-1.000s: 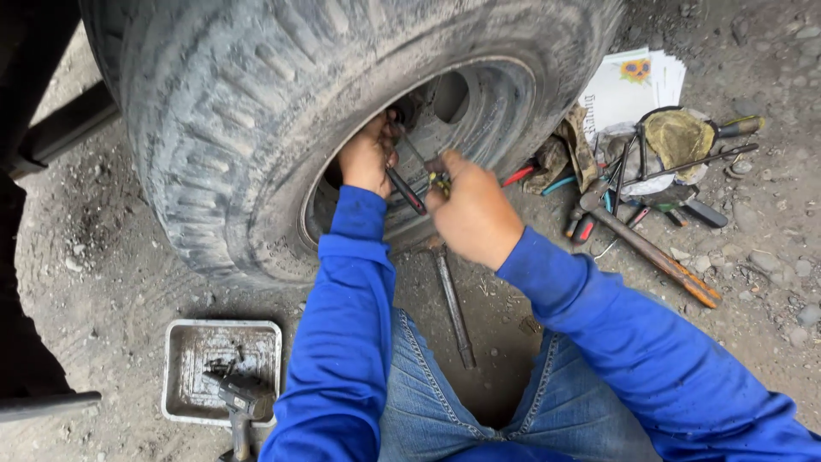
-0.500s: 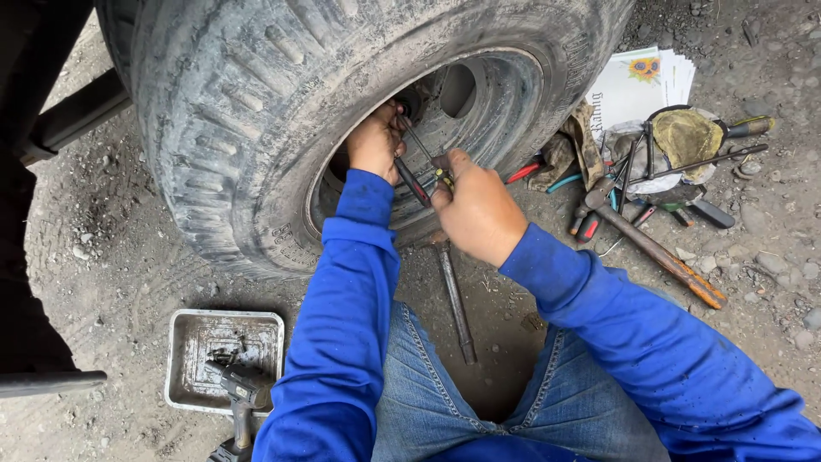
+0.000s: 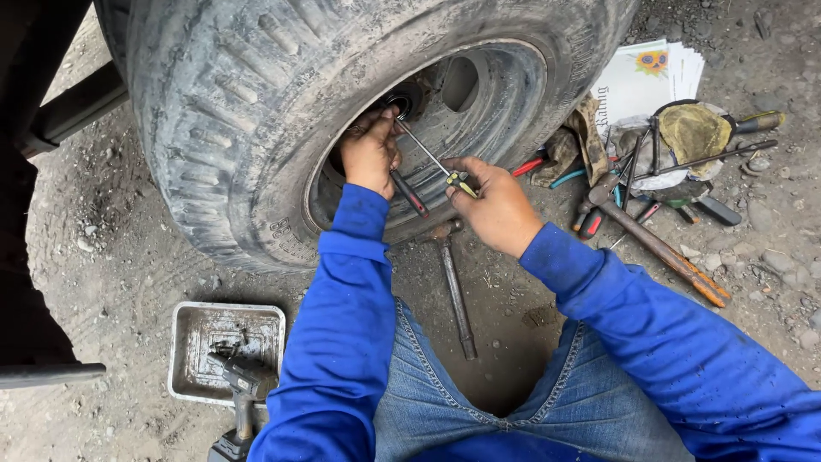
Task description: Adjusting internal wheel hub components using a metal probe
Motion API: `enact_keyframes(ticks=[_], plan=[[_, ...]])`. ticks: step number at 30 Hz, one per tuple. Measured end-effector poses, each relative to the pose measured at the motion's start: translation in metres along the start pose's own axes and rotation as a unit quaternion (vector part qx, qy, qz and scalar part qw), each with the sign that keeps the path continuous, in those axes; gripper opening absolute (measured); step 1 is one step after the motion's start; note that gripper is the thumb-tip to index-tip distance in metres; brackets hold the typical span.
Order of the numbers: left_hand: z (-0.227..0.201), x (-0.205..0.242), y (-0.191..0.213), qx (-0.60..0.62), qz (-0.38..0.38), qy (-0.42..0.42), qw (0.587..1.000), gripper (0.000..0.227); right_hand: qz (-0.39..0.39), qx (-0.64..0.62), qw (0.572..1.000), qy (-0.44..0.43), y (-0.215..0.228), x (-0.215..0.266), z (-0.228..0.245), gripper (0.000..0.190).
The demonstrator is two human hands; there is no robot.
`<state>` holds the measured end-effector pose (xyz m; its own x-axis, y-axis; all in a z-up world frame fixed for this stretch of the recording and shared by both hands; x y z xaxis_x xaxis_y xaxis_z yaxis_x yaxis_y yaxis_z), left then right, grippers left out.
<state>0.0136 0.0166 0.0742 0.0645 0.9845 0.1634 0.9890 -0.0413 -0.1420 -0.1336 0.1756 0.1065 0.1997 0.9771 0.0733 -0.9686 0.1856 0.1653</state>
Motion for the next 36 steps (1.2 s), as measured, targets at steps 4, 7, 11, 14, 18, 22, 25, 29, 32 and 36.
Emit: enact_keyframes(ticks=[4,7,11,14,18,22,25,29,32,36], plan=[[0.002,-0.002,-0.001,-0.009,-0.001,-0.003,1.000,0.018,-0.005,-0.066,0.998,0.018,0.001,-0.001,-0.003,0.032],[-0.002,-0.003,-0.001,-0.017,-0.007,-0.006,1.000,0.019,0.006,-0.092,0.996,0.007,0.000,-0.005,-0.010,0.030],[-0.003,-0.005,-0.002,-0.022,-0.009,-0.014,1.000,0.018,0.006,-0.124,0.992,0.004,0.000,-0.010,-0.017,0.028],[-0.001,-0.006,-0.002,-0.021,-0.014,-0.016,1.000,0.017,0.007,-0.120,0.993,0.009,0.001,-0.009,-0.016,0.027],[-0.001,-0.007,-0.002,-0.018,-0.017,-0.022,0.999,0.014,0.001,-0.121,0.992,0.018,-0.001,-0.014,-0.024,0.027],[0.003,-0.012,-0.001,-0.014,-0.009,-0.025,1.000,0.013,-0.011,-0.115,0.992,0.044,-0.005,-0.015,-0.026,0.027],[0.001,-0.010,-0.003,-0.002,-0.022,-0.022,1.000,0.012,-0.018,-0.277,0.960,-0.019,-0.014,-0.007,-0.014,0.028],[-0.009,-0.003,-0.010,0.029,-0.036,-0.015,0.999,0.010,-0.060,-0.285,0.956,-0.037,-0.026,-0.009,-0.014,0.026],[-0.004,-0.012,-0.012,0.039,-0.044,-0.009,0.998,0.010,-0.090,-0.190,0.978,-0.010,-0.031,-0.010,-0.004,0.022],[0.006,-0.021,-0.004,0.045,-0.040,0.018,0.998,0.011,-0.080,-0.129,0.986,-0.063,-0.022,-0.002,0.050,0.024]])
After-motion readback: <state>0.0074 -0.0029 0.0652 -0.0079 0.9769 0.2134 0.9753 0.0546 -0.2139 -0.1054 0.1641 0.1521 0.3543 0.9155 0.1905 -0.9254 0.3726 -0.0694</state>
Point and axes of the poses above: each hand's wrist, its own x-axis away from the middle knuckle, its own y-axis out of the back of the hand, z = x × y, the point moved 1 cm from there along -x, towards the middle knuckle, and after that the axes turned 9 degrees about -x, right-handed, at the moved point
